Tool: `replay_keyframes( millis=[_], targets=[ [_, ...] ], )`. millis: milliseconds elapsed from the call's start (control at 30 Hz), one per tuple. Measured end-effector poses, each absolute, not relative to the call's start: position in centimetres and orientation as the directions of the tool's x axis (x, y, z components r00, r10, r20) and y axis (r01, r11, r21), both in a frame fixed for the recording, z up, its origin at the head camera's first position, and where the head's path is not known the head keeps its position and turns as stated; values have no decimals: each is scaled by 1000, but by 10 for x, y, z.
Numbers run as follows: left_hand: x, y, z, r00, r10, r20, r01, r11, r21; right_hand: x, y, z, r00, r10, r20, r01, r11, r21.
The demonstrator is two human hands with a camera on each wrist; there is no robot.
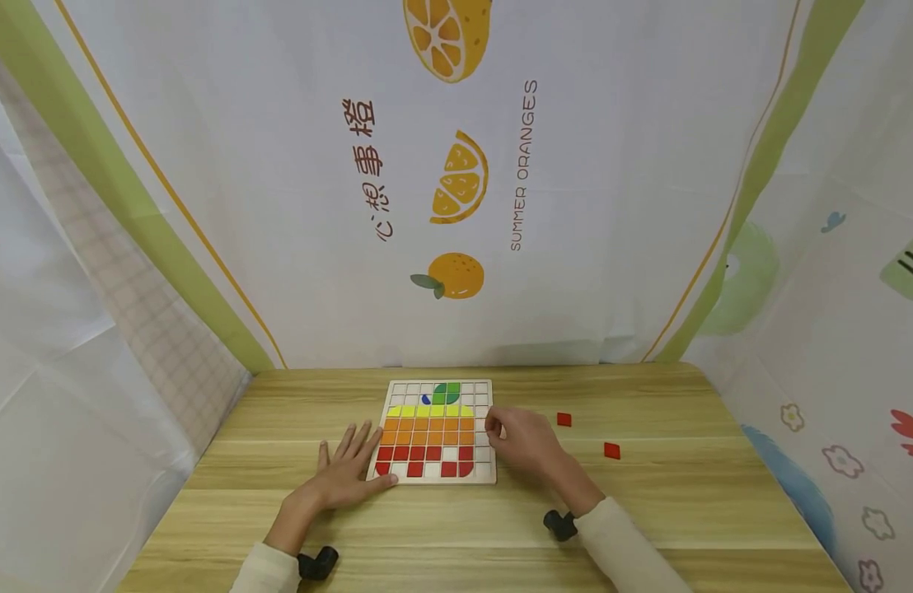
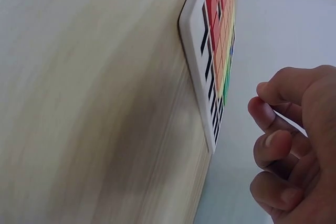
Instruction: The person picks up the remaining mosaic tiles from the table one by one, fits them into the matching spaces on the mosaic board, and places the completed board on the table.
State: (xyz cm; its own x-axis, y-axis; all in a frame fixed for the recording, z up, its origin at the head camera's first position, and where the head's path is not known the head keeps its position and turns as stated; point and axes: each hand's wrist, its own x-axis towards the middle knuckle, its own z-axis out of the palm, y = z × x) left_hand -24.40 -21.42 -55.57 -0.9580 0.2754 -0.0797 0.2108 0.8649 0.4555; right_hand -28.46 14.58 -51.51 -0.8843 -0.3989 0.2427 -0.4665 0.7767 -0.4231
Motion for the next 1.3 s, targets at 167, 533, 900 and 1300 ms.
replay_keyframes(
  millis=[167,533,900,1300],
  targets=[
    [-246,-215,-559,-963,253,-96,185,876,446,-284,162,-514,-890,-374,259,-453,783,-425],
    [-243,-214,-552,-957,266,-113,189,871,454,-288,196,-521,-895,-349,279,-437,812,-388],
    [-238,-210,-543,-957,271,-105,191,859,474,-288,228,-520,-894,-326,308,-430,818,-382],
    [-239,-211,-545,-958,270,-100,192,858,476,-294,254,-524,-936,-258,238,-336,854,-397]
  ],
)
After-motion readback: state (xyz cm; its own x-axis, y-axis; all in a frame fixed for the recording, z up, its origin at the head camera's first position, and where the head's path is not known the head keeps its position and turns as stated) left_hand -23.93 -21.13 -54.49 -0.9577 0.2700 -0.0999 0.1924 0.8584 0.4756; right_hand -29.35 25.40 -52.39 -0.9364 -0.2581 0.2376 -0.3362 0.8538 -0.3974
